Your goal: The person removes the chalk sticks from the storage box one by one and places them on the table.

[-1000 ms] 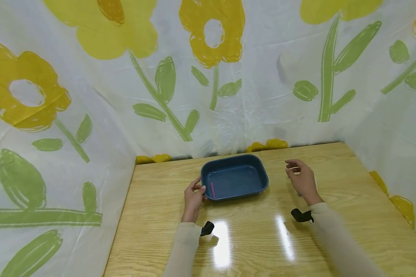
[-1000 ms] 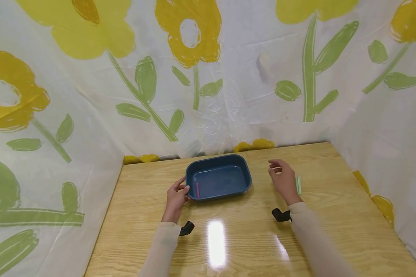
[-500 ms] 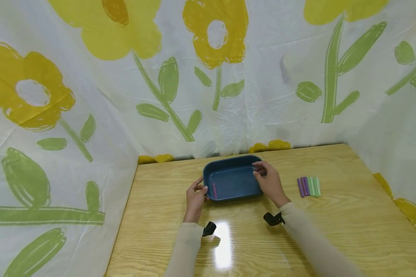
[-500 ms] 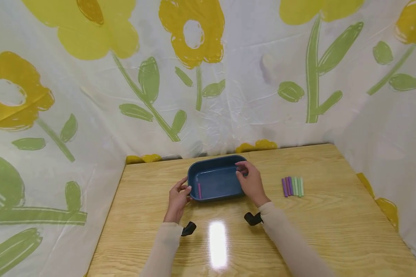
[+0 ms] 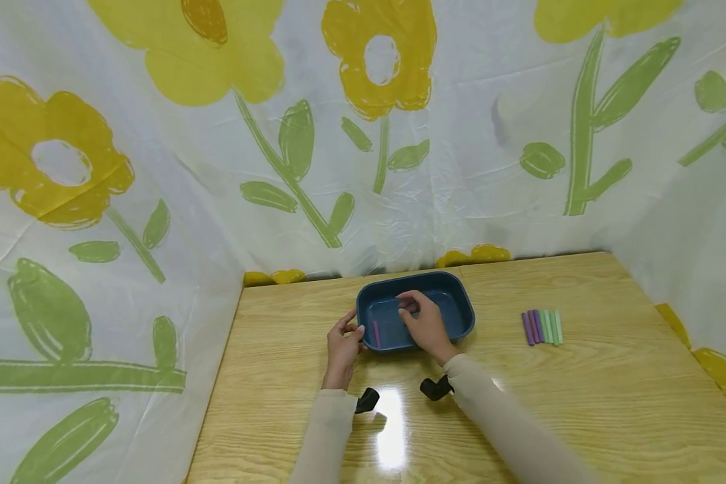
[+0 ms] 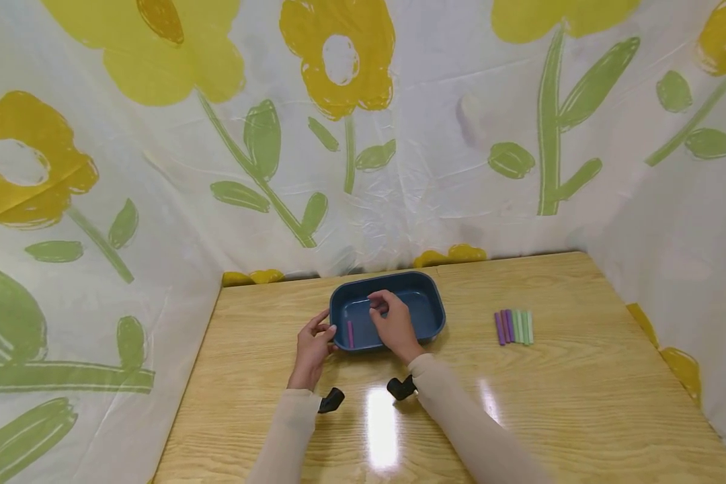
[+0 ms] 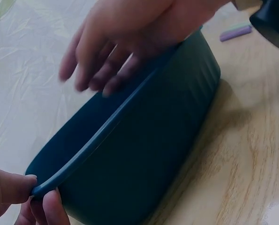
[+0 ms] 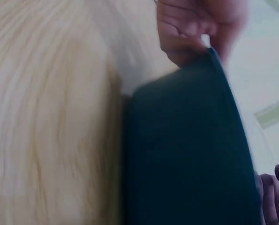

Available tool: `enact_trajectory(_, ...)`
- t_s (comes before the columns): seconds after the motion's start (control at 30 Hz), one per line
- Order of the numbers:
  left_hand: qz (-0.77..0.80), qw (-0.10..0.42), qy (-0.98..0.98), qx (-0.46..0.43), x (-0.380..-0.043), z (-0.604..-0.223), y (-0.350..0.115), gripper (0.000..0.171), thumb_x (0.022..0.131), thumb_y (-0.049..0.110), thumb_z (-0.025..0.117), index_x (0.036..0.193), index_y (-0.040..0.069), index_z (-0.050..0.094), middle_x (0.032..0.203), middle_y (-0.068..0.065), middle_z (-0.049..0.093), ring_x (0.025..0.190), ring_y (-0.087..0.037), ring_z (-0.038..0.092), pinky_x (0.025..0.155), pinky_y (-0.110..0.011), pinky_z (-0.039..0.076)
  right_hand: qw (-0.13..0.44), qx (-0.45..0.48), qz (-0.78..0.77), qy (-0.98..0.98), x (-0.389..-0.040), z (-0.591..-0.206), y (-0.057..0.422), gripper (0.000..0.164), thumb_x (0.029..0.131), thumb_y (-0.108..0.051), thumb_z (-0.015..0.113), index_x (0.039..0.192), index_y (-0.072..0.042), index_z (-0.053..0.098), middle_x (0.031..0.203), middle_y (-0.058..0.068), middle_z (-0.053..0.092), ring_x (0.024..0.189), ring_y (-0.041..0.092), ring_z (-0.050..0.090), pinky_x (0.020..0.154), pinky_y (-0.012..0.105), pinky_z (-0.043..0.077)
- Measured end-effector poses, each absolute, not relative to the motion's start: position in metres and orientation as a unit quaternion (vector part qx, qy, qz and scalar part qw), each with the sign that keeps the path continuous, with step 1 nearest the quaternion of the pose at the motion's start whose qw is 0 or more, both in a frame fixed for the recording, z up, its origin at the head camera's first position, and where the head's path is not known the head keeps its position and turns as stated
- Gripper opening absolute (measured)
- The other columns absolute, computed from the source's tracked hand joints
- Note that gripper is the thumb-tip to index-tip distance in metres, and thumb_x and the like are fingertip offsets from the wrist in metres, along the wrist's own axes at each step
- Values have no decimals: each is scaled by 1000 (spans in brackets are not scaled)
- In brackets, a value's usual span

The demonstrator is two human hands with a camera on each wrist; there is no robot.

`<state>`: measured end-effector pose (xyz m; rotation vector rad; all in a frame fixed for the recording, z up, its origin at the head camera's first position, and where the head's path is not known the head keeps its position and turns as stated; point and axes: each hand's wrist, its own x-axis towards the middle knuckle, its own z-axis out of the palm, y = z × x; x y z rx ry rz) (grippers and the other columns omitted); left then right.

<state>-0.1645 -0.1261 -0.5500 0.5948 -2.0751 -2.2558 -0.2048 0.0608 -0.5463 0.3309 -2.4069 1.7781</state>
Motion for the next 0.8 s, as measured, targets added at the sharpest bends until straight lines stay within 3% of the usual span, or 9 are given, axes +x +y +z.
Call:
enact_trajectory(0.43,-726,11,-661,189,-166,-550,-126,47,101,-8,61,147,-2,60,101,-8,53,63,-10,51,56,-23,51,58,95,607,-787,-207,-550,27,20,97,8,67,116,4,71,100,18,70,76,24,68,62,28,59)
enact_trajectory(0.57,-725,4,-661,194,-167,-550,-127,47,101,-9,61,147,-1,60,101,-8,52,62,-10,51,56,-23,51,54,109,598,-792,-207,-551,19,21,98,6,67,118,4,71,102,18,70,82,25,68,67,30,59)
enact_trajectory(0.8,-724,-6,-662,195,-167,-548,-128,47,103,-6,61,149,1,59,102,-8,53,62,-10,52,57,-23,52,22,124,563,-817,-211,-553,14,25,95,8,69,120,3,71,101,16,71,86,29,71,77,43,60)
